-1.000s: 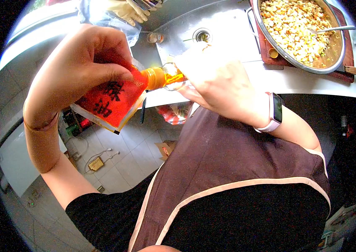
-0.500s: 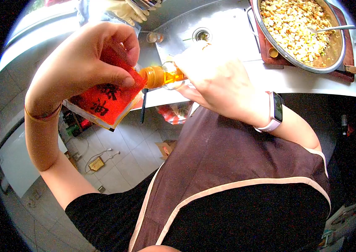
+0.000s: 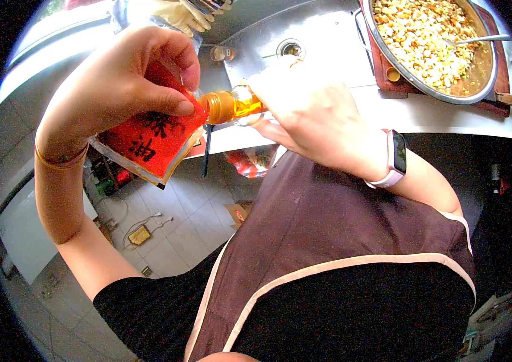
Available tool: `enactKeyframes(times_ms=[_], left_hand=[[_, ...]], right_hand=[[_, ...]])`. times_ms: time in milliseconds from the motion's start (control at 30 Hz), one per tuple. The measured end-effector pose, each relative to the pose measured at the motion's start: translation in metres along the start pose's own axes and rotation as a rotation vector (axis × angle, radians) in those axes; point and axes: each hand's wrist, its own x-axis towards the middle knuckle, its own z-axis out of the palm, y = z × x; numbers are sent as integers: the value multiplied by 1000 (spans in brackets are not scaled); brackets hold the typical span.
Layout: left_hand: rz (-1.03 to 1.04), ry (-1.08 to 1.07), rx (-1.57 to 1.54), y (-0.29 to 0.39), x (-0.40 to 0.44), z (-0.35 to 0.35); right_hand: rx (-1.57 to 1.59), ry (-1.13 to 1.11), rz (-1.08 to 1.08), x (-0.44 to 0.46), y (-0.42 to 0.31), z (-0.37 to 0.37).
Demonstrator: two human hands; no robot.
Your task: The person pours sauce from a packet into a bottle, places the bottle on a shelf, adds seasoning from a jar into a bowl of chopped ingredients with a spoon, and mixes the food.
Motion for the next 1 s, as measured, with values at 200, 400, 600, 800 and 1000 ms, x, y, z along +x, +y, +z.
enactKeyframes(times_ms=[200,400,600,800,1000], left_hand=[[4,7,26,2,1,0],[2,38,18,1,0,0],[-28,0,-6,4,1,-3],[-31,25,-38,2,0,-3],[-58,25,-64,5,-1,0]], right_hand=[[13,-7,8,1,-1,-2],[12,6,6,-1,0,-3],[-6,31,-7,0,1,-2],[2,22,-3,0,1,-2],[-1,20,-7,-1,0,-2]])
